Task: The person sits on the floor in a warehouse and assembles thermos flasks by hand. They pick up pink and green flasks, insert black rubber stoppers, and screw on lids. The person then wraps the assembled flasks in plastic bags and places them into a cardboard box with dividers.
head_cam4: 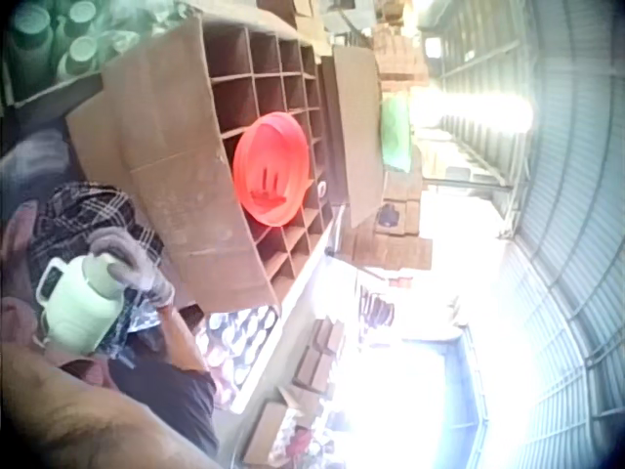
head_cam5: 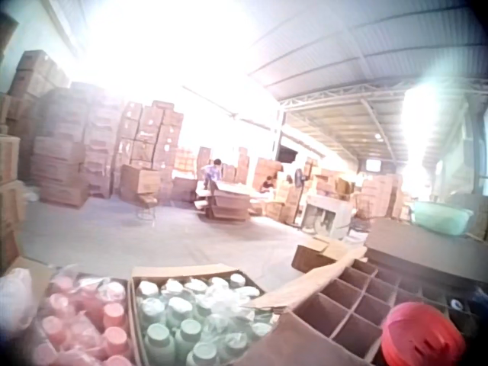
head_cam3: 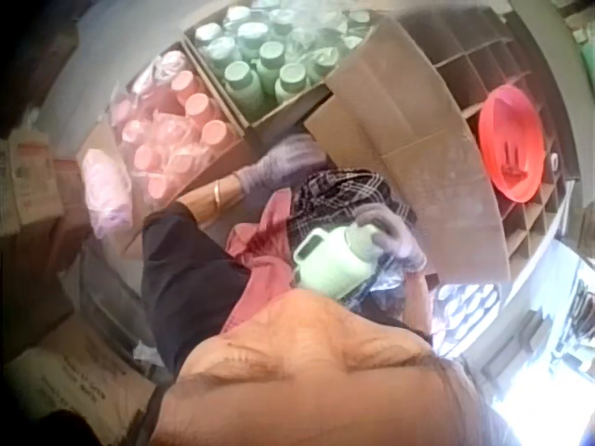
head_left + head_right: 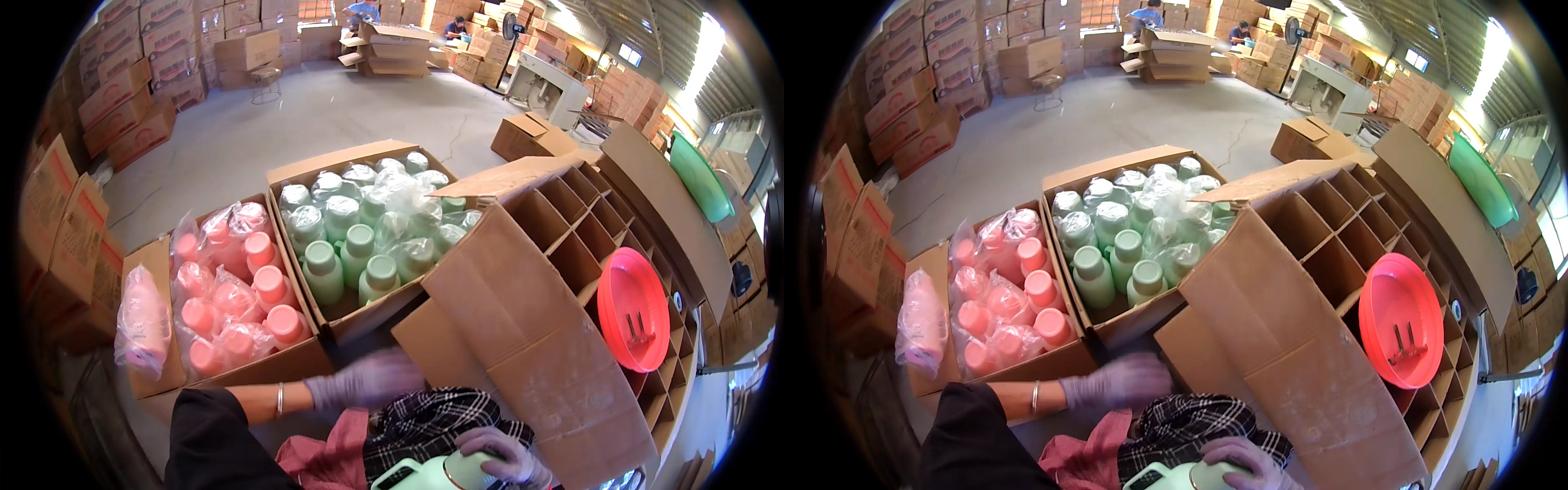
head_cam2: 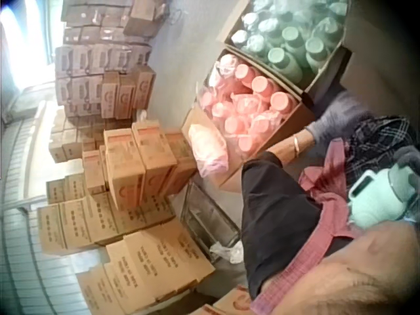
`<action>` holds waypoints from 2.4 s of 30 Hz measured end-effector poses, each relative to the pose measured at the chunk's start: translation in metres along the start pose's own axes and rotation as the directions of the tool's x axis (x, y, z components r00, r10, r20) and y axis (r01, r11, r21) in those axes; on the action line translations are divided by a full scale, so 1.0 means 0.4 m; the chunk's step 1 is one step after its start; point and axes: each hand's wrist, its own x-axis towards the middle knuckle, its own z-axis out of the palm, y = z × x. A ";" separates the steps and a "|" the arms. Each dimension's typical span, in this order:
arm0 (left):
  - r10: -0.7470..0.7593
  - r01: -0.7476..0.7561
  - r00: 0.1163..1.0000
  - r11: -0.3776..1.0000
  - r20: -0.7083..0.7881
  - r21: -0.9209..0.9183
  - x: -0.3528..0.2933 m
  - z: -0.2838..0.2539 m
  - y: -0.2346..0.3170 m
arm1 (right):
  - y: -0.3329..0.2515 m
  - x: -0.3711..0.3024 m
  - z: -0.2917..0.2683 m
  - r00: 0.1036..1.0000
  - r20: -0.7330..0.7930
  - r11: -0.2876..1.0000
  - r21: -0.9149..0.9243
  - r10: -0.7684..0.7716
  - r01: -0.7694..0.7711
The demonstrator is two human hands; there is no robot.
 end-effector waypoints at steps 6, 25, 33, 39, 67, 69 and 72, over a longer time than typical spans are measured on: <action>-0.671 0.713 0.699 0.626 -0.248 0.314 0.068 0.077 -0.617 | -0.082 0.046 -0.028 0.967 -0.046 0.923 0.313 0.252 -0.225; -0.344 -0.275 0.882 0.178 -0.321 -0.945 0.225 -0.294 -0.161 | -0.076 0.268 -0.086 0.817 -0.503 0.925 -0.370 -0.283 0.092; -0.004 -0.394 0.916 0.187 -0.402 -0.900 0.407 -0.275 -0.011 | -0.213 0.266 -0.150 0.798 -0.598 0.748 0.495 -0.076 0.442; -0.477 0.130 0.853 0.588 -0.212 -0.798 0.141 -0.119 -0.126 | -0.182 0.063 -0.151 0.621 -0.777 0.741 0.474 0.099 0.475; -0.544 0.226 0.837 0.245 0.059 -0.943 0.134 0.108 0.309 | 0.154 -0.128 0.120 0.028 -0.985 0.942 -0.170 -0.170 -0.290; -0.469 0.300 0.880 0.434 0.072 -0.850 0.036 0.097 0.333 | 0.119 -0.149 0.207 0.052 -0.960 0.871 -0.272 -0.276 -0.409; -0.347 0.284 0.933 0.534 0.100 -0.797 -0.023 0.064 0.404 | 0.110 -0.211 0.345 0.282 -0.880 0.697 -0.474 -0.382 -0.538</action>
